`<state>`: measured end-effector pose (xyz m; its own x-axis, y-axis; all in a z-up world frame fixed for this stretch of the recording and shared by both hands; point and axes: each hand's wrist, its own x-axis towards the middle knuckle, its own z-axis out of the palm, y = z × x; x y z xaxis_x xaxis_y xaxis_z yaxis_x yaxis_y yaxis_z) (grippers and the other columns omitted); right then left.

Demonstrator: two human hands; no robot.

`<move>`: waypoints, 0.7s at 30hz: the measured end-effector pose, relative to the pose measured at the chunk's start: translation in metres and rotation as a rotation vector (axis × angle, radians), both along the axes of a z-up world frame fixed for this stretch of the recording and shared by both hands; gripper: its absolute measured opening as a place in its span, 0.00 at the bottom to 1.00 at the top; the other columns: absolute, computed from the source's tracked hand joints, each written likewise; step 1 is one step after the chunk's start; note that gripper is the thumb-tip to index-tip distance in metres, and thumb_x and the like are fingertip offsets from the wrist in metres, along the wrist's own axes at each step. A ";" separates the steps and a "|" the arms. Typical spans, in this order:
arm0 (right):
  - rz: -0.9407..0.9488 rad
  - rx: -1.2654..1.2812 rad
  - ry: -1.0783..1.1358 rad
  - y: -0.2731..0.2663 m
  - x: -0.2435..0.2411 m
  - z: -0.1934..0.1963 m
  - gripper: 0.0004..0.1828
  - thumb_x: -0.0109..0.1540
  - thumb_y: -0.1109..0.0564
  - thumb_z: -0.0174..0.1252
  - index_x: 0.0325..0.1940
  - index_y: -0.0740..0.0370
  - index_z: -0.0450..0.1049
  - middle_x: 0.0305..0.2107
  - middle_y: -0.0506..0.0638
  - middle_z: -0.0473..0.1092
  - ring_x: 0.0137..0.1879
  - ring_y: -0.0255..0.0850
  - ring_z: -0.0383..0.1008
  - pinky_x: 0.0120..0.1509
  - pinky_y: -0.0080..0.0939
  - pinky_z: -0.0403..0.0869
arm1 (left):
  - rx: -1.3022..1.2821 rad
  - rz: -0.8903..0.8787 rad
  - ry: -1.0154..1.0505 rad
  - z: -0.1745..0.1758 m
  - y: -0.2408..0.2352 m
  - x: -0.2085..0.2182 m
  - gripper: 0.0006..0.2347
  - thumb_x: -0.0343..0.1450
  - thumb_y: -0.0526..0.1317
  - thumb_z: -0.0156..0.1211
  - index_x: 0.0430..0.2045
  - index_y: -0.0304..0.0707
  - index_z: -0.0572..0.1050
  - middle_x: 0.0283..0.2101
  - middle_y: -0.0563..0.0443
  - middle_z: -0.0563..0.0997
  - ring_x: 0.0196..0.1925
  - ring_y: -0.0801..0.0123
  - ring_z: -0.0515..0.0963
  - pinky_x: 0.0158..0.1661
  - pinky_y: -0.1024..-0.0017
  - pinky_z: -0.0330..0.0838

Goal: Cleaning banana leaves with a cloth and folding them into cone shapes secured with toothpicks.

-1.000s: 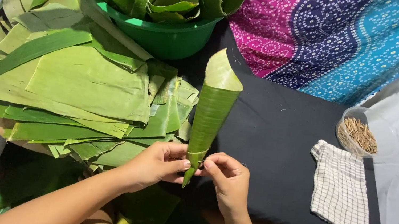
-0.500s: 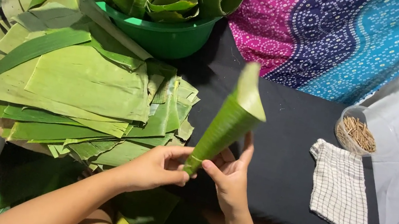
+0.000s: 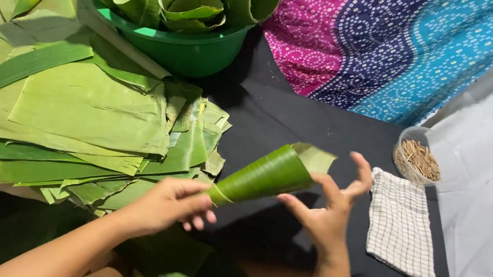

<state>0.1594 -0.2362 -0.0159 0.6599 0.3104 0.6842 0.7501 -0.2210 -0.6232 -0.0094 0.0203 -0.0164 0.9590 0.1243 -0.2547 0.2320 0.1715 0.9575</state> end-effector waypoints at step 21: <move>0.914 0.226 0.635 -0.009 -0.039 0.018 0.23 0.63 0.61 0.43 0.54 0.76 0.77 0.73 0.61 0.51 0.75 0.54 0.56 0.79 0.56 0.57 | -0.235 0.404 -0.127 0.013 0.013 0.003 0.13 0.71 0.39 0.62 0.45 0.29 0.78 0.35 0.46 0.77 0.34 0.72 0.72 0.38 0.76 0.70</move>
